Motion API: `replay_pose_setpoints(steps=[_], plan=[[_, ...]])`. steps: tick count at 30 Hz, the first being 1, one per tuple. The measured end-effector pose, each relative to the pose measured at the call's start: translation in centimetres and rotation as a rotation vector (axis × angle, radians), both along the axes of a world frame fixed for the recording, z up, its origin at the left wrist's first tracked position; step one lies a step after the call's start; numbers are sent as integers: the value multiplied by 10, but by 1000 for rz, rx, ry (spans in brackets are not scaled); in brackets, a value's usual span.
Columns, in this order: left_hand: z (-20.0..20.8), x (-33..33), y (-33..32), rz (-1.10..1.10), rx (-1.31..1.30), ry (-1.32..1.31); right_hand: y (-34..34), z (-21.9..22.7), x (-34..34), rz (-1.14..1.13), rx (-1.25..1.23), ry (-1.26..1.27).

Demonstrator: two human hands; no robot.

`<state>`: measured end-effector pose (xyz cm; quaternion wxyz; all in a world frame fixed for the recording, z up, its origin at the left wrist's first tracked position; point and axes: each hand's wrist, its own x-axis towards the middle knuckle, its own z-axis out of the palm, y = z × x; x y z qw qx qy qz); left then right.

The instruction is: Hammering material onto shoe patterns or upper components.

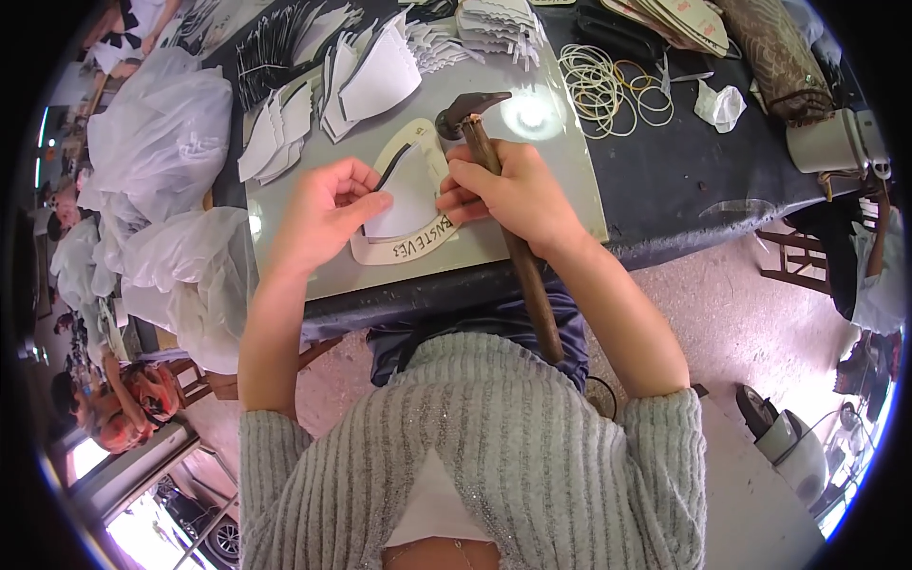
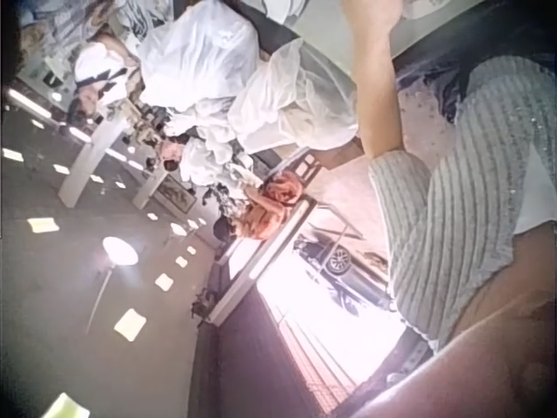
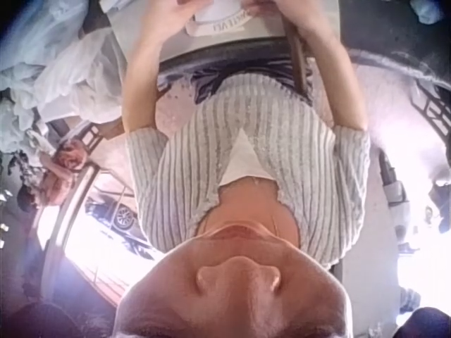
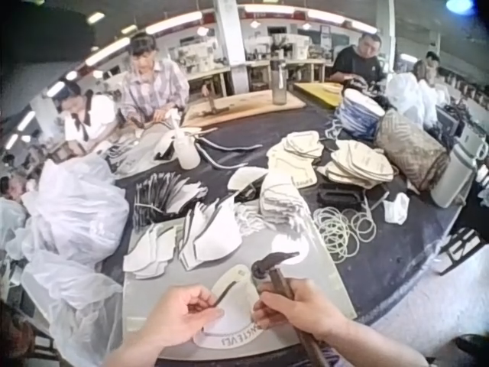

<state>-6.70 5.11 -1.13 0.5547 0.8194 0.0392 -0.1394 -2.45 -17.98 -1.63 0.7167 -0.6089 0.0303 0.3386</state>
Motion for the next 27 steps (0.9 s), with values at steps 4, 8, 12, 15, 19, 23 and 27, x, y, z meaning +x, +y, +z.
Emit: replay_pose_setpoints(steps=[4,8,12,15,19,23,27], plan=[[2,-3,-9,53,115,-52,1,0,-2,-14,5,-14],[2,-4,-12,101,162,-41,1,-1,-3,-23,18,-26],[2,-4,-15,112,198,-27,2,-2,-3,-29,16,-28],[0,-4,-16,98,224,-44,1,-2,-3,-13,-2,-43],[-1,-4,-17,89,274,-85,1,-4,-5,29,87,-49],[0,-11,-18,50,376,-174,8,-4,-9,172,23,-141],[11,-11,-2,79,233,2,11,-3,-6,175,-51,-94]])
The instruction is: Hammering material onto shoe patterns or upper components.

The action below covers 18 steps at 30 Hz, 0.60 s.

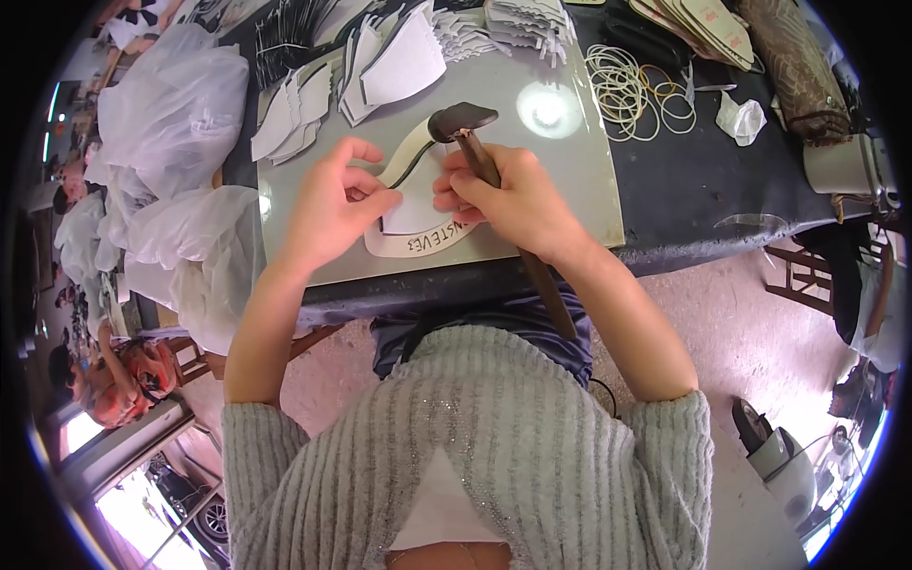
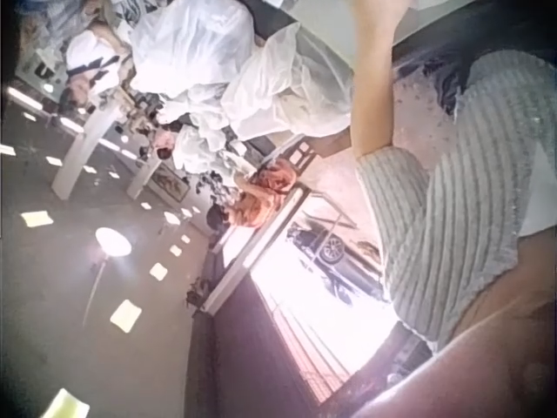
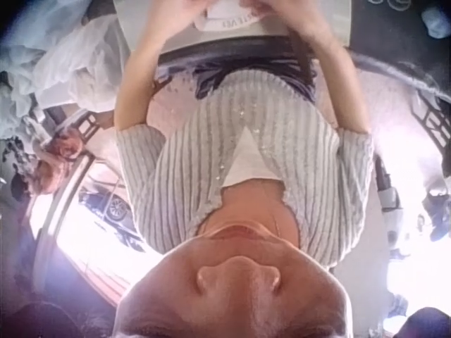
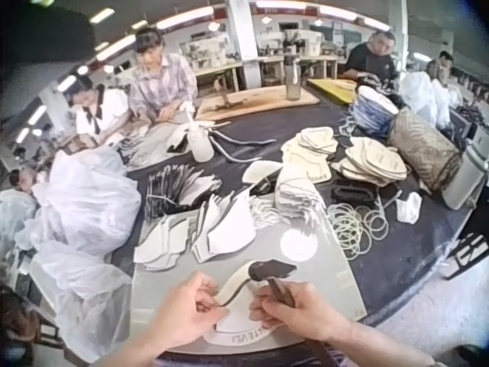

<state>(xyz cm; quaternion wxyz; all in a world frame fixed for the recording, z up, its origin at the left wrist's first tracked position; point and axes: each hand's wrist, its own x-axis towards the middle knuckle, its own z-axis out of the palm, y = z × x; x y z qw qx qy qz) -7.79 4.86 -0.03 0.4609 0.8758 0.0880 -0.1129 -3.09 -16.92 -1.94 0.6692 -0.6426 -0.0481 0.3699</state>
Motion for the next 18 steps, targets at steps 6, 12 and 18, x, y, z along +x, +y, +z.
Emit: replay_pose_setpoints(steps=[6,12,18], plan=[[0,0,9,-53,-73,72,1,0,-3,-4,-12,-39],[2,6,11,-146,-73,117,2,0,-3,-11,-26,-42],[11,11,1,17,-351,223,0,1,-2,-6,-3,-43]])
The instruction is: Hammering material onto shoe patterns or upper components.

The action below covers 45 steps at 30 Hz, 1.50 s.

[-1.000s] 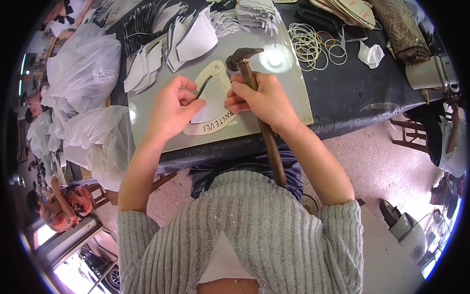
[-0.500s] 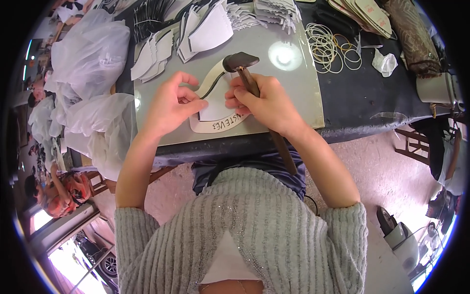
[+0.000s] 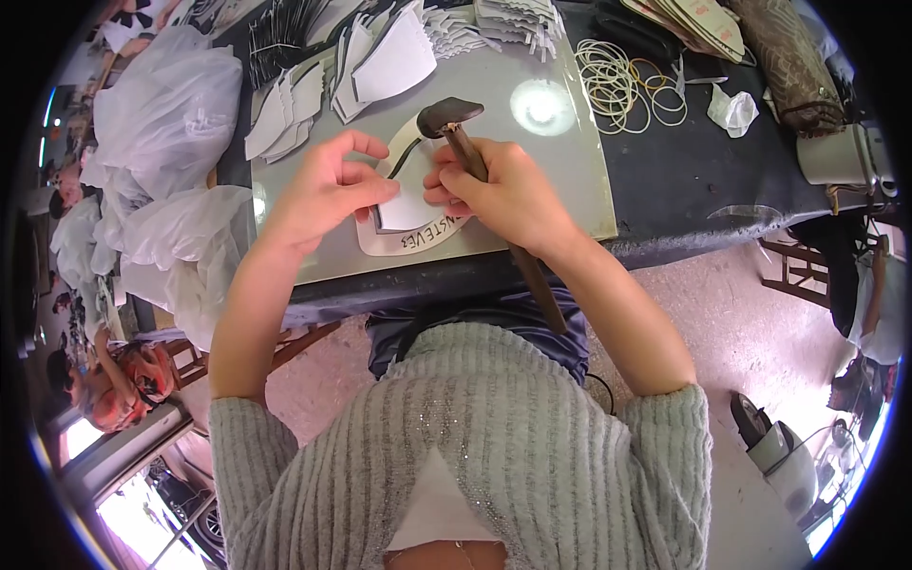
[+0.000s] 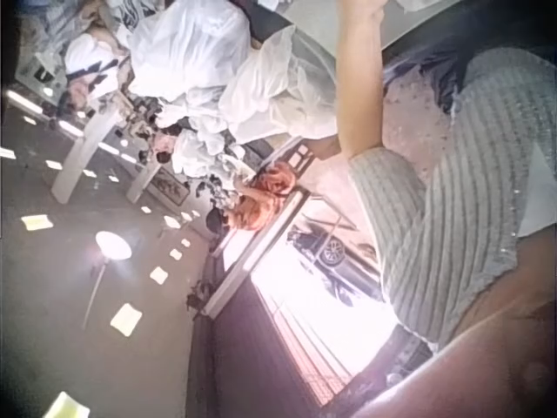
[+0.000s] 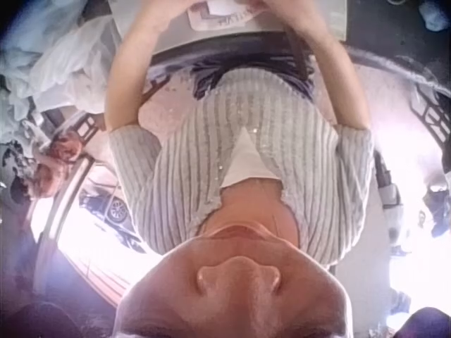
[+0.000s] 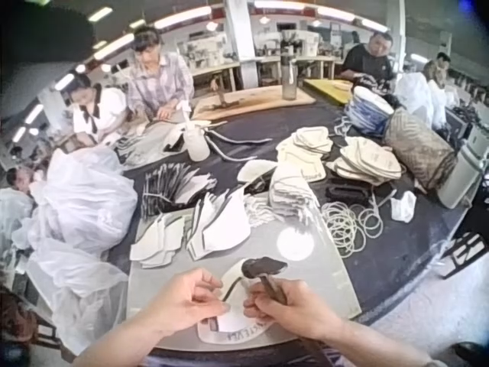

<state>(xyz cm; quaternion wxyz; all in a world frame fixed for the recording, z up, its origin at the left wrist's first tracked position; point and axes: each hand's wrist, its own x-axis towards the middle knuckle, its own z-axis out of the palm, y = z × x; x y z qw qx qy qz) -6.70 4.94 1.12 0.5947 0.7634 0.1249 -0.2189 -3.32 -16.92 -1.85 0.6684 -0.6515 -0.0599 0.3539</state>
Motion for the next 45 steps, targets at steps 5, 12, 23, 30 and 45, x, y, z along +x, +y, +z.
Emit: replay_pose_setpoints(steps=[5,12,23,30,45], plan=[[-11,-5,7,26,-17,48,1,-1,0,3,-2,7],[-11,-7,3,-42,146,4,2,0,0,3,-8,16],[-9,-13,-5,-179,501,-255,2,1,-1,17,-23,-18],[-7,-16,5,-189,631,-278,4,1,-2,16,-32,-25],[-47,-73,7,-291,693,-788,6,-1,-6,-46,19,-35]])
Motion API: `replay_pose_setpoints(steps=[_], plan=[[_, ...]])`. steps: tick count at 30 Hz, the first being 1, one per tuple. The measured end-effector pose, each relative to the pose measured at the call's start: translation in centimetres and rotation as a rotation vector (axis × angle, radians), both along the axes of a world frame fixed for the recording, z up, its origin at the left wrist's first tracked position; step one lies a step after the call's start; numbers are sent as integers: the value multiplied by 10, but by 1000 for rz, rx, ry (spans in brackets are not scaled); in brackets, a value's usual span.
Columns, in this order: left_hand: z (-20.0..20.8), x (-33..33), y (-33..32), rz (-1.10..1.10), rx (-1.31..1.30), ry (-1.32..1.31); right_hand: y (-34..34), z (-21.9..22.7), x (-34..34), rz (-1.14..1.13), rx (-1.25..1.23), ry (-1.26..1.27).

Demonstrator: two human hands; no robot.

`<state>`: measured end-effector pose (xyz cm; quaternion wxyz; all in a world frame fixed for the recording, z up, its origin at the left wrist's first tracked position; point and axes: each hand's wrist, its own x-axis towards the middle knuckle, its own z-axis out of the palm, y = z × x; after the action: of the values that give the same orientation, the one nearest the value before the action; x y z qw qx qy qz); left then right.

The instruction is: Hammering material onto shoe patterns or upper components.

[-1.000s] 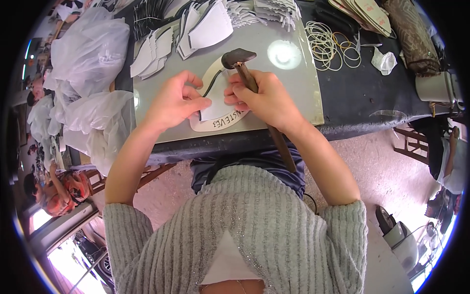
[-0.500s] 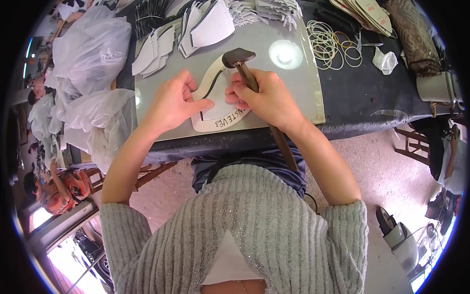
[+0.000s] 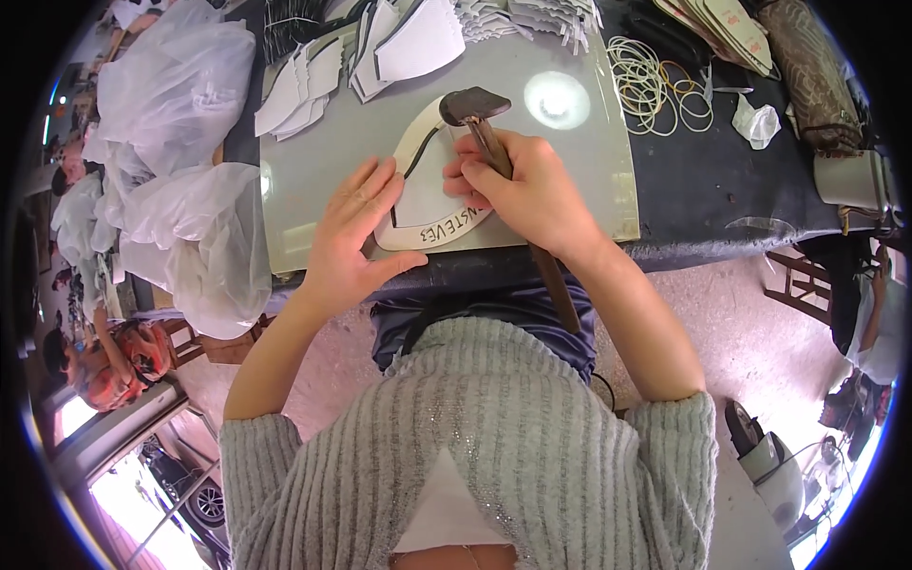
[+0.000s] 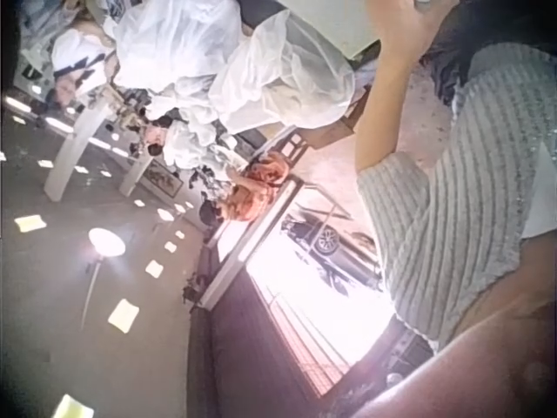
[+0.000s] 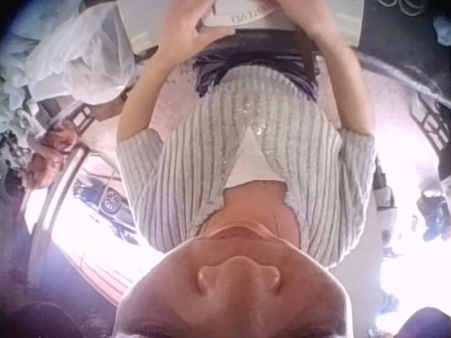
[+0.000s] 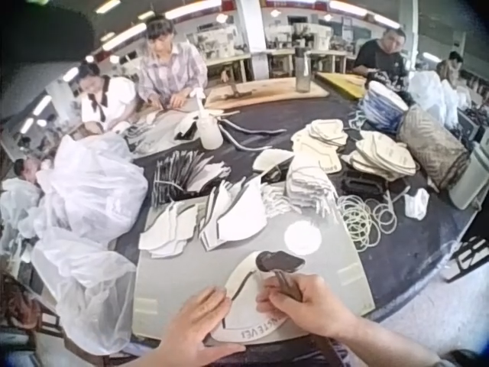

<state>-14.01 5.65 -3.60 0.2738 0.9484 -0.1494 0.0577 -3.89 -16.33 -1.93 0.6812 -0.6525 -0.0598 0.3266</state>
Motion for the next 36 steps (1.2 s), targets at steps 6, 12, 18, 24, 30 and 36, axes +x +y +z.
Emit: replay_pose_setpoints(steps=[6,12,18,24,30,36], plan=[[-6,-9,-3,-28,87,-82,0,1,0,17,-23,-8],[-8,-18,-12,7,207,-153,0,1,0,53,-57,-16],[-10,-20,-13,14,314,-172,-1,3,2,51,-26,0],[14,-1,-19,28,45,-138,-22,32,20,128,-278,-180],[6,13,-35,-108,161,-26,-36,47,28,239,-654,-788],[6,19,-21,-159,81,-93,-32,49,36,310,-678,-1125]])
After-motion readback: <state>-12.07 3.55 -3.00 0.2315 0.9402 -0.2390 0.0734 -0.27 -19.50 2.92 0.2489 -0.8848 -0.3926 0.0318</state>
